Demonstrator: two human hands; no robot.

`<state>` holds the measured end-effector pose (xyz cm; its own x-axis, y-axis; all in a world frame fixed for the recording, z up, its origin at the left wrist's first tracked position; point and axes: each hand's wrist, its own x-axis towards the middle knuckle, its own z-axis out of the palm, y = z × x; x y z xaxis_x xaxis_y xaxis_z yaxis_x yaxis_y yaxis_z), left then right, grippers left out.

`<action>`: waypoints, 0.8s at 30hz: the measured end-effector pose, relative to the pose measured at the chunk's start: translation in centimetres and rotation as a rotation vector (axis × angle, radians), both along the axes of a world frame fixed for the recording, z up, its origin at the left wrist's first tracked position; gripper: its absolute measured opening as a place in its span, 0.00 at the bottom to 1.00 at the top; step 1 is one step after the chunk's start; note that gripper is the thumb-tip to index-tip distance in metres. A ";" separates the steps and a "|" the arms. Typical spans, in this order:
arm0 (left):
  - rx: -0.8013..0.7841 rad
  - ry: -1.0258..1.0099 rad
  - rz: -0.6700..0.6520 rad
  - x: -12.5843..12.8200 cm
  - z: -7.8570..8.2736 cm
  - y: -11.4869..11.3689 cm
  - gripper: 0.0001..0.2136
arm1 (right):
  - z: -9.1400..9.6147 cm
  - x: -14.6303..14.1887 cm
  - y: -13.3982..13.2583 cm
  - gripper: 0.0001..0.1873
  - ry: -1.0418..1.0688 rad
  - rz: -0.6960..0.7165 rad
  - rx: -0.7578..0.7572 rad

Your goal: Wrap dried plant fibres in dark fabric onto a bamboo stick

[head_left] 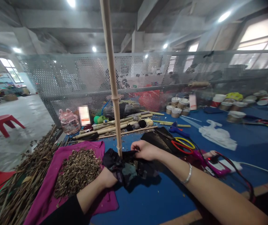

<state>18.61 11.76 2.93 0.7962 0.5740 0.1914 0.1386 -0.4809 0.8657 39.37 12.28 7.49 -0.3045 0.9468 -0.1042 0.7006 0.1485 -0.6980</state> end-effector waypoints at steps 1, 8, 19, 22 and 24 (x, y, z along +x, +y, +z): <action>0.019 0.008 -0.005 -0.1 -0.2 0.1 0.18 | 0.0 0.0 0.0 0.08 -0.020 0.003 0.012; 0.018 0.012 0.042 -0.2 -0.5 0.1 0.18 | 0.3 0.5 -0.7 0.15 -0.102 -0.004 -0.129; -0.014 -0.032 0.015 -0.2 -0.9 0.2 0.18 | -2.3 0.1 0.3 0.27 0.437 0.115 -0.406; -0.029 -0.036 -0.016 -0.2 -0.5 0.1 0.18 | -2.1 -0.1 0.2 0.28 0.513 0.068 -0.441; -0.056 -0.057 0.000 -0.1 -0.1 -0.1 0.18 | -2.1 -0.6 0.3 0.27 0.537 0.030 -0.419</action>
